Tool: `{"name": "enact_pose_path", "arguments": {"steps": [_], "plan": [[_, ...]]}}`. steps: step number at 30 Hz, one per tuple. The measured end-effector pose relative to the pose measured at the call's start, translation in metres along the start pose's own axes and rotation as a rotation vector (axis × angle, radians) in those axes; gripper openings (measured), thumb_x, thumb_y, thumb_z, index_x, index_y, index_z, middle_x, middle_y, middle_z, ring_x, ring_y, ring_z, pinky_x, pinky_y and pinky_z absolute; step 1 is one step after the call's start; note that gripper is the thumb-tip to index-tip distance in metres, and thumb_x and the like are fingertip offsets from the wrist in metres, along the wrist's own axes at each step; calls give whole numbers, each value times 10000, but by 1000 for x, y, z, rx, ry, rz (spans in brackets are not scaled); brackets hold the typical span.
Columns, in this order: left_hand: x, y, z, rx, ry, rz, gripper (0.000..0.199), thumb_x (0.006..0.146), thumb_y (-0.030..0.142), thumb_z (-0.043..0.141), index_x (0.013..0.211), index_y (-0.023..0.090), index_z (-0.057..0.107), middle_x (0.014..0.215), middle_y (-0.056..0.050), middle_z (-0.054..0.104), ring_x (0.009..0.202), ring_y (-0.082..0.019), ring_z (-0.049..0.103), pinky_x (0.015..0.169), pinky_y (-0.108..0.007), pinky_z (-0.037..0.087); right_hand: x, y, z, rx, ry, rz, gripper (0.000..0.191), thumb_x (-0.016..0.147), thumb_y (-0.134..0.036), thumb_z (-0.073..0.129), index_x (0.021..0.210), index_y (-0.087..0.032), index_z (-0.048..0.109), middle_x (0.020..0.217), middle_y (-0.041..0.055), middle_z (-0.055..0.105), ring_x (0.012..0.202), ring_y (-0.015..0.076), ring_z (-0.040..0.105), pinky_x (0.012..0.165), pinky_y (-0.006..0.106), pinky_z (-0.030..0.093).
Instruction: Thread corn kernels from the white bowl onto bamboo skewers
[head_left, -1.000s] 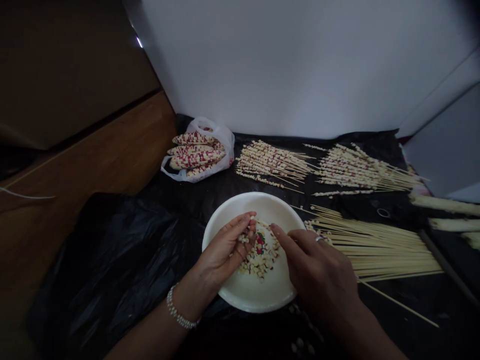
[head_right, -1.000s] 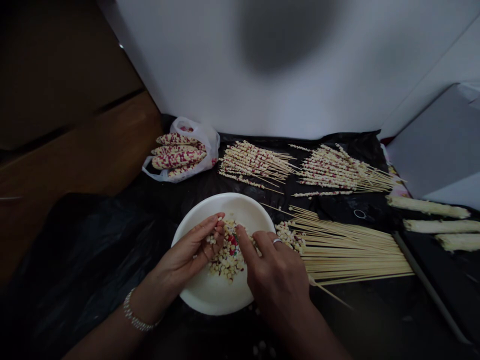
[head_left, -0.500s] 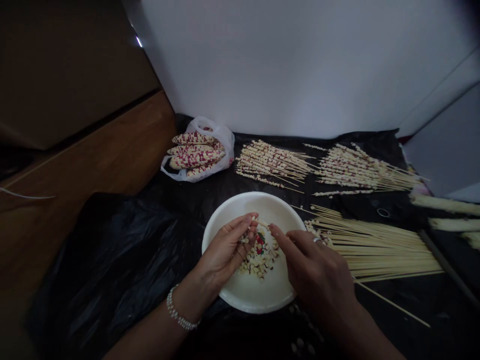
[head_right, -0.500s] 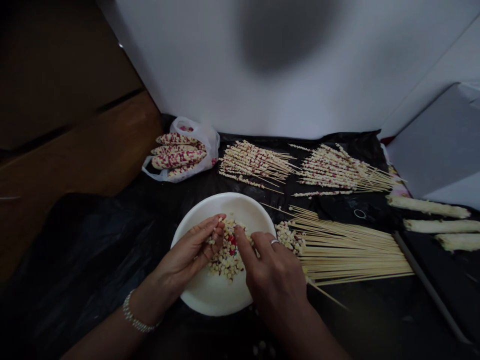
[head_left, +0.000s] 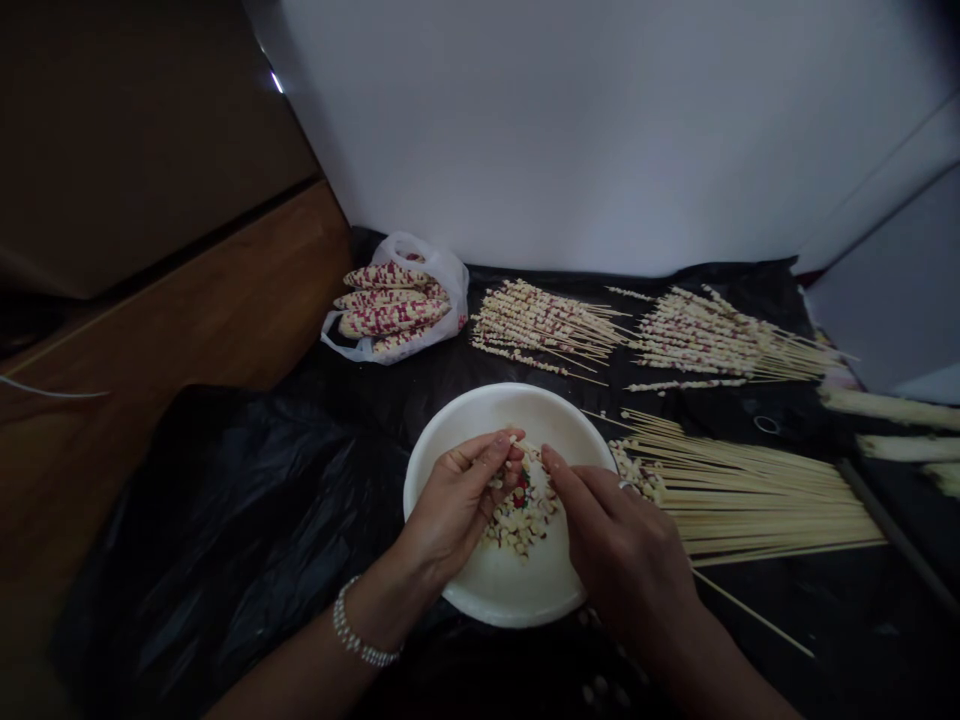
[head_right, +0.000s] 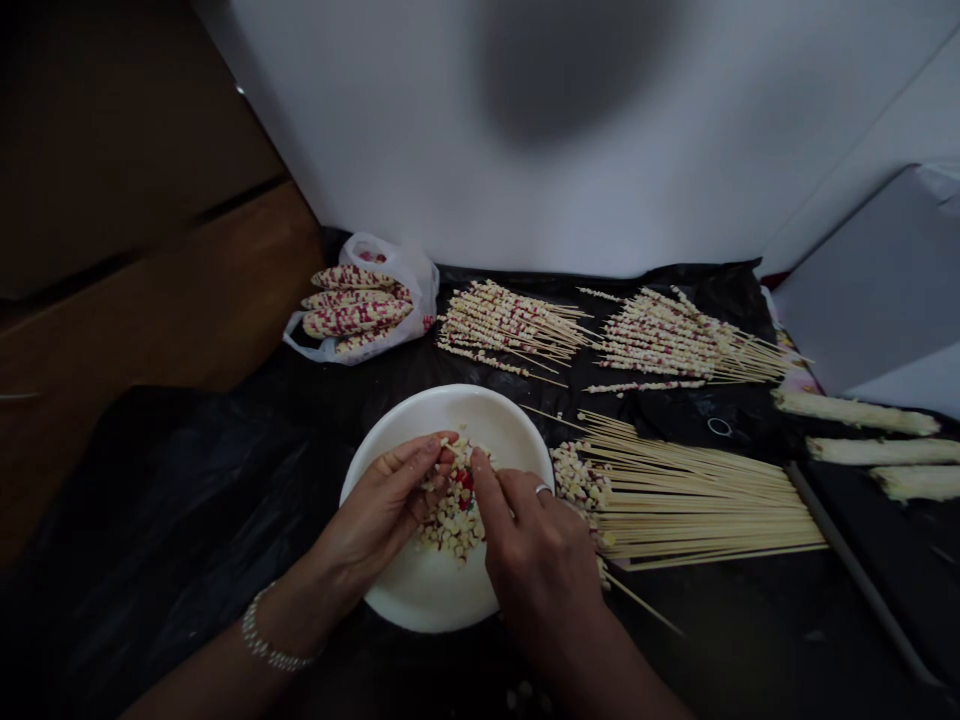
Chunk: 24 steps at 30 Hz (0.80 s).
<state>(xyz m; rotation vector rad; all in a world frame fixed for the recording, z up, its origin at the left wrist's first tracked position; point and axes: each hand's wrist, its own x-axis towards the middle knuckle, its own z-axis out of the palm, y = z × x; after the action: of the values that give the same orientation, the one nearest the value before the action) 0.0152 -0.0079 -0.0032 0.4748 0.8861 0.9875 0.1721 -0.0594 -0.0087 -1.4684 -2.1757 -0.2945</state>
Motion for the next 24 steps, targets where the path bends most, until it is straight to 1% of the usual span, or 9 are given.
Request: {"name": "enact_pose_path", "arguments": {"steps": [3, 5, 8, 10, 13, 15, 17, 21, 24], "plan": [[-1, 1, 3, 38, -43, -53, 161, 771, 190, 682, 908, 115, 722, 782, -33, 671, 664, -47, 581, 661, -137, 473, 0, 0, 0, -20, -3, -13, 496, 814, -2, 402, 1280, -112, 530, 902, 92, 669, 704, 149, 617, 581, 252, 476], [-1, 4, 4, -7, -58, -107, 144, 786, 194, 666, 898, 116, 714, 828, -41, 678, 727, -66, 605, 710, -153, 485, 1, 1, 0, -22, -15, -7, 490, 819, -15, 408, 1282, -121, 530, 898, 88, 668, 709, 146, 617, 593, 245, 475], [1, 11, 3, -153, -51, -207, 182, 842, 263, 594, 913, 132, 698, 921, -71, 689, 876, -128, 634, 821, -225, 503, 3, 3, -2, -18, -3, 29, 475, 836, -32, 405, 1277, -146, 539, 875, 74, 666, 714, 140, 612, 614, 240, 473], [3, 16, 1, -220, -64, -241, 239, 871, 282, 530, 953, 119, 685, 964, -108, 692, 954, -184, 635, 845, -284, 513, 4, 4, -4, -20, 21, 51, 480, 845, -46, 417, 1295, -172, 525, 879, 63, 667, 722, 139, 609, 616, 239, 466], [5, 20, -2, -258, -85, -228, 252, 841, 132, 480, 1012, 92, 661, 1012, -138, 690, 1030, -234, 622, 870, -349, 515, 4, 5, -4, -36, 47, 67, 492, 852, -67, 445, 1322, -202, 502, 893, 53, 672, 694, 131, 596, 584, 237, 446], [4, 20, -2, -247, -82, -208, 321, 785, 19, 474, 1039, 102, 652, 1039, -124, 690, 1051, -224, 616, 886, -345, 511, 4, 6, -4, -48, 61, 56, 475, 852, -65, 447, 1302, -198, 523, 879, 51, 672, 660, 121, 586, 563, 235, 435], [3, 20, 0, -206, -67, -186, 364, 756, -32, 489, 1033, 129, 660, 1057, -99, 692, 1056, -202, 615, 886, -312, 512, 5, 6, -3, -54, 66, 38, 452, 851, -52, 436, 1267, -185, 555, 857, 50, 672, 650, 116, 585, 558, 233, 433], [0, 18, 3, -113, -24, -135, 292, 771, 8, 555, 976, 169, 687, 1049, -69, 701, 1041, -186, 619, 853, -277, 525, 6, 5, -3, -63, 57, 24, 434, 847, -32, 434, 1229, -171, 585, 848, 50, 674, 675, 118, 599, 564, 234, 439], [1, 15, 1, -81, -9, -116, 232, 788, 74, 601, 977, 173, 693, 1025, -68, 708, 991, -176, 639, 844, -264, 524, 6, 5, -4, -58, 42, 22, 441, 837, -24, 451, 1233, -165, 584, 858, 53, 674, 687, 123, 601, 567, 241, 439]]}}
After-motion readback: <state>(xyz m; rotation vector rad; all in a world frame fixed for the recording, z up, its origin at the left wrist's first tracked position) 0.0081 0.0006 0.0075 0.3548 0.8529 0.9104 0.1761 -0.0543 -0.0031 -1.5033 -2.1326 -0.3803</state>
